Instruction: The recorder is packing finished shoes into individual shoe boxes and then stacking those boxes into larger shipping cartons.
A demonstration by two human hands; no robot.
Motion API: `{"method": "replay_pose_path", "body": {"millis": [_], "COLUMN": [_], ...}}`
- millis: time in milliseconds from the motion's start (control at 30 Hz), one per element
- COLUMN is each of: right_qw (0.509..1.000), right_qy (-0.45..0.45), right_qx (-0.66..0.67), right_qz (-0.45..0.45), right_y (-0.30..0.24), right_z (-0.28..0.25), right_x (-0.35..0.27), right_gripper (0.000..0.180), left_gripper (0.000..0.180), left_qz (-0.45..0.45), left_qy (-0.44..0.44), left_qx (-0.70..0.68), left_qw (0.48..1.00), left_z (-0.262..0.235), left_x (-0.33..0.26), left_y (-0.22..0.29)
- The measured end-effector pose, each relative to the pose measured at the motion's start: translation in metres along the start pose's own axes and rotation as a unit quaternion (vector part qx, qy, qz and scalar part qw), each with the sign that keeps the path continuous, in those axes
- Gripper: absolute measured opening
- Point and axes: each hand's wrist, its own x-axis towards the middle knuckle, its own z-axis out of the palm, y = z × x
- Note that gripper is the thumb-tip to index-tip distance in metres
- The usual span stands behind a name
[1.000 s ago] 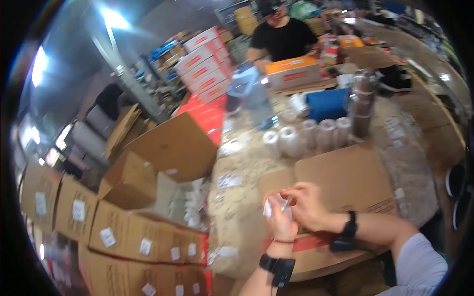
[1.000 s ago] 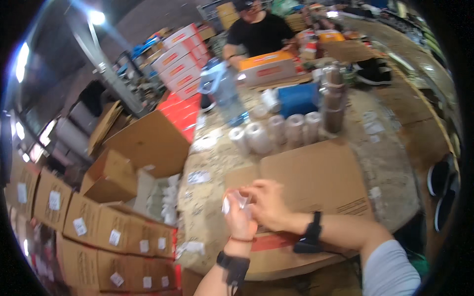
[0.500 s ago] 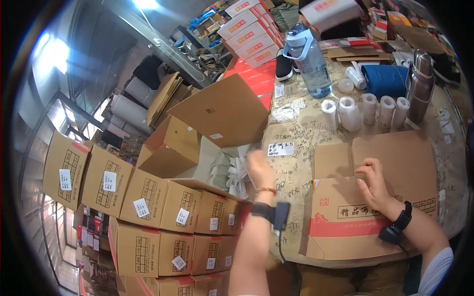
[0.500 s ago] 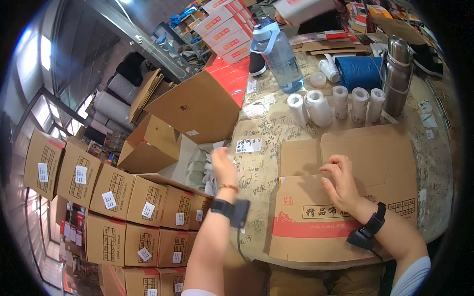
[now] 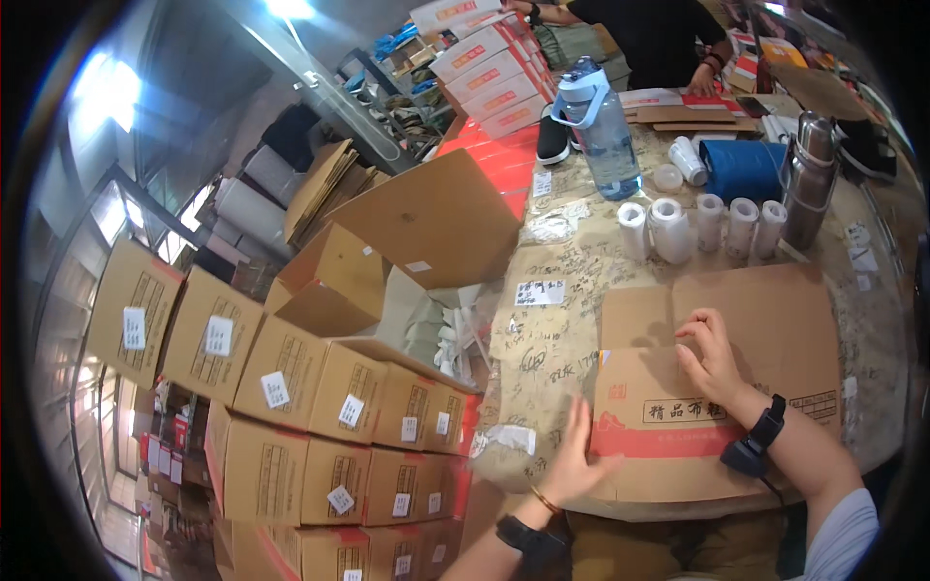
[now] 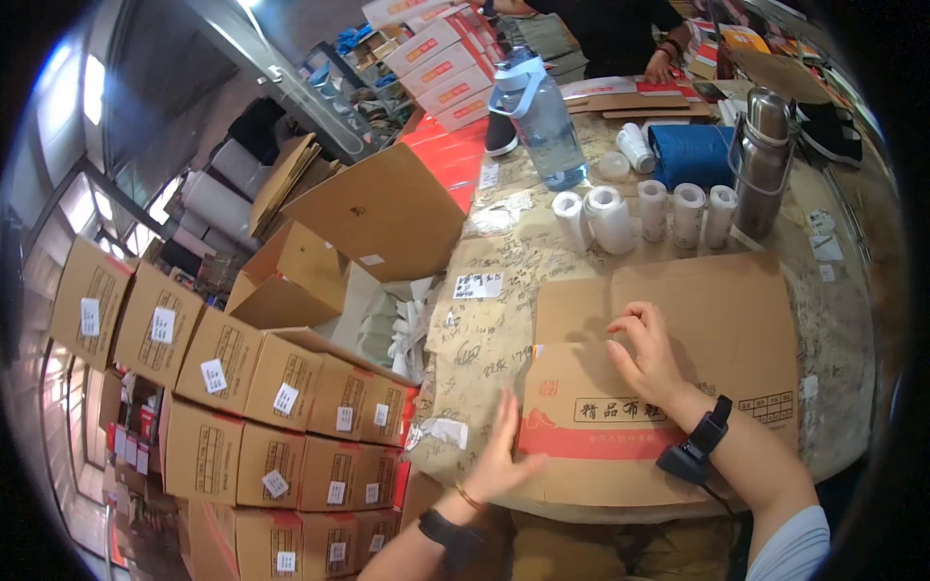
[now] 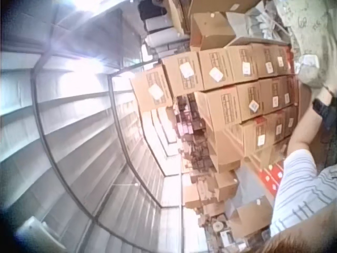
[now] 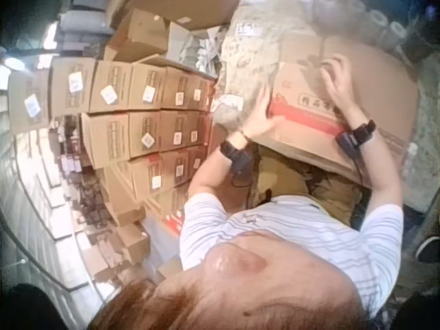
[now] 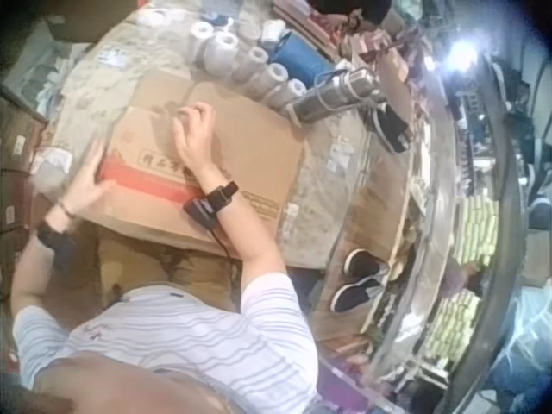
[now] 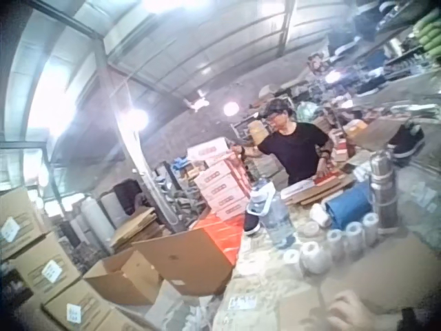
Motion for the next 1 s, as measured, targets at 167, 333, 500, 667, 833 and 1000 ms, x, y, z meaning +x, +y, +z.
{"method": "replay_pose_path", "body": {"millis": [167, 333, 500, 667, 833, 1000], "right_qw": [1.000, 0.992, 0.997, 0.953, 0.924, 0.927], "right_qy": [0.022, 0.067, 0.058, 0.172, 0.047, 0.027], "right_qx": [0.018, 0.070, 0.031, -0.147, -0.228, -0.214], "right_qz": [0.005, 0.079, 0.050, 0.199, 0.303, 0.306], "right_y": [-0.002, -0.006, -0.023, -0.011, -0.047, -0.070], "right_z": [0.002, -0.018, -0.104, -0.203, -0.165, -0.180], "right_x": [-0.003, -0.016, -0.076, -0.180, -0.236, -0.226], "right_gripper": [0.016, 0.012, 0.009, 0.016, 0.079, 0.096], "left_gripper": [0.110, 0.112, 0.108, 0.081, 0.066, 0.066], "left_qz": [-0.043, -0.055, -0.062, -0.029, -0.058, -0.063], "left_qy": [0.028, 0.053, 0.072, 0.149, 0.113, 0.116], "left_qx": [0.104, 0.088, 0.036, -0.139, -0.137, -0.269], "left_qw": [0.993, 0.993, 0.995, 0.979, 0.982, 0.954], "left_z": [0.022, 0.024, 0.029, 0.035, 0.034, 0.019], "left_x": [-0.026, -0.027, -0.027, -0.031, -0.027, -0.033], "left_y": [0.012, 0.017, 0.007, 0.012, 0.015, 0.035]}}
